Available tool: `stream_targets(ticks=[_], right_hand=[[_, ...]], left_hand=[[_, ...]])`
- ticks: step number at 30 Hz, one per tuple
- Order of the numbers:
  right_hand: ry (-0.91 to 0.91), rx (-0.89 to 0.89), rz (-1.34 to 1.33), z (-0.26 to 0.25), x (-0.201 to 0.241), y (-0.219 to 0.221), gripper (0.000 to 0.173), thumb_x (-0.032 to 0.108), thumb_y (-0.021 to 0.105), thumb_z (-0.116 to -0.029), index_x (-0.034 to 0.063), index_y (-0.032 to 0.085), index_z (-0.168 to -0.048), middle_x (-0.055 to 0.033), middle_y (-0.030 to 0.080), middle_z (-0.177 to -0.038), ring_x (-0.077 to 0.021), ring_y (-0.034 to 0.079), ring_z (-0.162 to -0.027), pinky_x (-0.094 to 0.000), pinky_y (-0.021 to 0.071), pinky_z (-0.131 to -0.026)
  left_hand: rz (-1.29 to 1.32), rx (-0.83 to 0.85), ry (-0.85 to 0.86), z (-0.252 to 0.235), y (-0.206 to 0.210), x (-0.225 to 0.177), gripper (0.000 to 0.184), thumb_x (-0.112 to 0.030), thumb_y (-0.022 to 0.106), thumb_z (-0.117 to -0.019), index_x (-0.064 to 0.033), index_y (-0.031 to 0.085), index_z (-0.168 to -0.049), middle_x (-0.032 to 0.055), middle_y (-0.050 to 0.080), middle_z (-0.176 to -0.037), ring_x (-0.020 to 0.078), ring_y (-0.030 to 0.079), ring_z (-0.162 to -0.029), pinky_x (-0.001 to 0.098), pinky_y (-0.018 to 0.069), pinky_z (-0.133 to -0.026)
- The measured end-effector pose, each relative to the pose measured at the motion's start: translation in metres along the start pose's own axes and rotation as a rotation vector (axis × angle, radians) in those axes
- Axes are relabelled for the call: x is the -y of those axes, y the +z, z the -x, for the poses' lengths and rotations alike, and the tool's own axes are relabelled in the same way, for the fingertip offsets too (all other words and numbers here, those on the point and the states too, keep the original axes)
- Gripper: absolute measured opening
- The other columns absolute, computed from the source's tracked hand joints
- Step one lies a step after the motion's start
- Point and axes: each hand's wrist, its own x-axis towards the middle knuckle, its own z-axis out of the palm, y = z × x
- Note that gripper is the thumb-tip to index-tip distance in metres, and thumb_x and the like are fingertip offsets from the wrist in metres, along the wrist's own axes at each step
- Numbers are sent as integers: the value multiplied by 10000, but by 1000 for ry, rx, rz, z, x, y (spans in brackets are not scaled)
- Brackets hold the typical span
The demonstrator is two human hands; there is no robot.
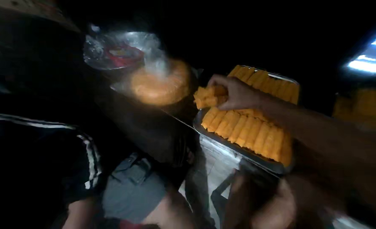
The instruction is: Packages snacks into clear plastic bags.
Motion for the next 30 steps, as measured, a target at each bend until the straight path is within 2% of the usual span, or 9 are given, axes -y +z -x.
stream_targets(ticks=[2,4,8,10,12,16,20,26,30], right_hand=[[96,-101,-214,18,10,-12,558,10,771,-793,-32,551,-1304,-154,668,-1165,-141,666,-1017,-306,565,-888],[201,-176,-418,53,18,-27,608,29,718,-820,-10,493,-1384,-112,669,-1185,-77,674,-1008,-252,583,-869],[515,-285,-697,163,37,-56,566,54,629,-877,67,466,-1419,-33,686,-1126,-82,695,-923,-278,616,-795],[738,-403,-726,224,52,-64,566,66,605,-875,82,478,-1427,-52,684,-1102,-125,699,-879,-315,625,-756],[900,-497,-723,288,60,-63,580,113,612,-885,133,477,-1450,-52,696,-1085,-138,704,-857,-315,620,-725],[961,-677,-890,382,73,-44,571,83,617,-843,82,484,-1398,-53,696,-1069,-146,707,-889,-311,621,-762],[917,-727,-927,421,89,-17,562,64,651,-865,69,482,-1401,-15,692,-1123,-109,705,-949,-297,624,-809],[895,-793,-708,436,77,11,776,164,748,-844,20,373,-1508,-133,619,-1288,-155,662,-1101,-336,586,-926],[977,-829,-664,440,74,16,773,178,747,-844,22,375,-1502,-164,616,-1288,-194,666,-1100,-368,588,-917]], left_hand=[[-38,-186,45,3,5,0,269,-181,705,-896,-47,768,-1120,157,762,-1071,344,746,-938,539,610,-751],[31,-132,34,10,-10,-5,278,-127,685,-928,-36,744,-1184,179,742,-1144,368,729,-1002,560,592,-800],[72,-102,-55,9,-14,-5,309,-148,636,-973,-16,706,-1244,214,708,-1204,399,684,-1098,570,549,-908],[204,-170,-72,6,-5,0,314,-151,635,-969,3,706,-1233,221,699,-1212,381,670,-1125,549,529,-961],[167,-246,-42,3,-5,-2,291,-114,644,-959,0,712,-1218,215,700,-1212,378,688,-1094,549,553,-932],[-104,-327,70,0,-7,-20,332,-70,615,-958,21,683,-1271,199,691,-1275,370,715,-1079,529,586,-894],[-231,-349,213,2,-13,-45,326,-89,640,-954,17,692,-1258,207,684,-1271,371,722,-1037,498,602,-859],[-216,-353,233,8,-8,-65,286,-98,650,-942,-24,727,-1207,214,681,-1256,356,723,-1030,490,606,-848],[-227,-269,158,12,-9,-73,265,-94,666,-939,-36,738,-1188,196,685,-1254,346,710,-1069,496,587,-913]])
